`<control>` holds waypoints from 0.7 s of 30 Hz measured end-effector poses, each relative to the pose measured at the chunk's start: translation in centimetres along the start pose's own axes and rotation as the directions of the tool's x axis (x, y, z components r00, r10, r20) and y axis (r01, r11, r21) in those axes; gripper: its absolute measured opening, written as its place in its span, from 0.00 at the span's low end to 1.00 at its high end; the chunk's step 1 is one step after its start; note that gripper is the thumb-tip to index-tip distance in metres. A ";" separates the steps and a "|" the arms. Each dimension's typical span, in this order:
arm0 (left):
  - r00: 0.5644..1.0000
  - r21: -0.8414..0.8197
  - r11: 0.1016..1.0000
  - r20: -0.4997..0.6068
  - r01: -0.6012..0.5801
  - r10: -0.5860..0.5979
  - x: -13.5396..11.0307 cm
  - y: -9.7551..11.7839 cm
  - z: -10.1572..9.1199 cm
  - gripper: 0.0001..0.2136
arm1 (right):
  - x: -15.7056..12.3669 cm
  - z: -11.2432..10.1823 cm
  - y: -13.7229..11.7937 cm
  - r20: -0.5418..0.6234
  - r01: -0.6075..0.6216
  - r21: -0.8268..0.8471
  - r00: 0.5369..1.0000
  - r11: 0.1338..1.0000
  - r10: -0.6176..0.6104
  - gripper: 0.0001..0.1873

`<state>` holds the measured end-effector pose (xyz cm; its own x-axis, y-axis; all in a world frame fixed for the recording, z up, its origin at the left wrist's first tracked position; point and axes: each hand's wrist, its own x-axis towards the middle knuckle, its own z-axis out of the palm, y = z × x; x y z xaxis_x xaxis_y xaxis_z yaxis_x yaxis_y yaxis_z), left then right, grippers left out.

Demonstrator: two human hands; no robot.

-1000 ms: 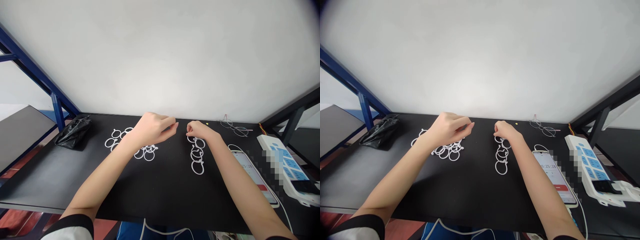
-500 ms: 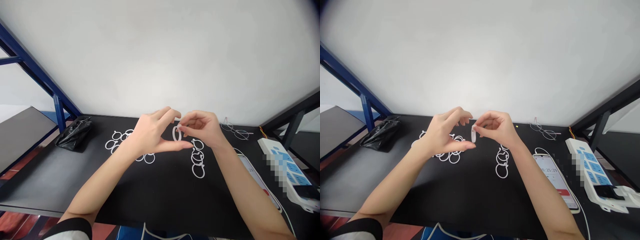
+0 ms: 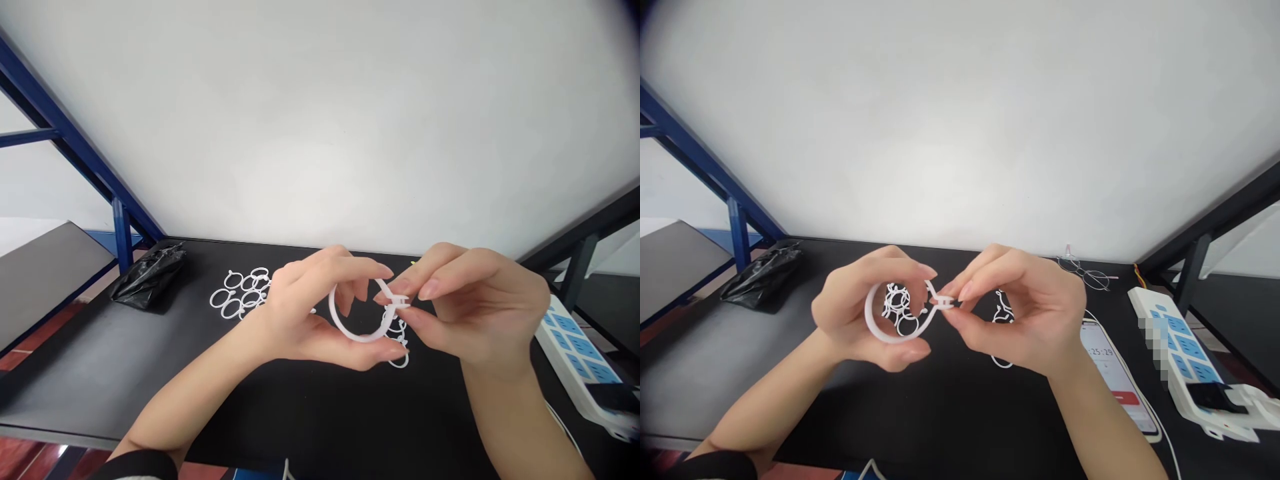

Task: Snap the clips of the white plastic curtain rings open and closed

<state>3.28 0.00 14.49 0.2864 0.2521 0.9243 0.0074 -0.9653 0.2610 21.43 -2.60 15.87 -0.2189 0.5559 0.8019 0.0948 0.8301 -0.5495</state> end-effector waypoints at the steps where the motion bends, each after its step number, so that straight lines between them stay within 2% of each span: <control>1: 1.000 -0.003 1.000 0.002 0.005 -0.005 0.1 0.0 -0.1 0.17 | 0.0 -0.1 0.0 -0.006 0.014 -0.032 1.000 0.999 -0.014 0.09; 4: 0.998 0.035 0.999 0.056 0.036 -0.038 0.0 -0.2 -0.3 0.16 | -0.1 -0.4 -0.2 -0.020 0.038 -0.150 0.999 0.988 -0.042 0.12; 8: 0.988 0.110 0.991 0.127 0.075 -0.089 -0.2 -0.5 -0.7 0.19 | -0.2 -0.7 -0.4 0.037 0.065 -0.234 0.998 0.970 -0.058 0.15; 14: 0.987 0.143 0.988 0.141 0.054 -0.074 -0.1 -0.5 -0.9 0.20 | -0.1 -0.7 -0.6 0.125 0.126 -0.295 0.988 0.947 -0.092 0.16; 21: 0.982 0.224 0.974 0.174 0.031 -0.072 0.0 -0.3 -1.0 0.18 | 0.0 -1.2 -1.0 0.227 0.205 -0.460 0.968 0.864 -0.109 0.14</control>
<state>2.26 0.36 14.67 0.4479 0.3049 0.8405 0.2309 -0.9476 0.2208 22.50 -3.41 16.70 -0.4428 0.4374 0.7827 0.4838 0.8515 -0.2022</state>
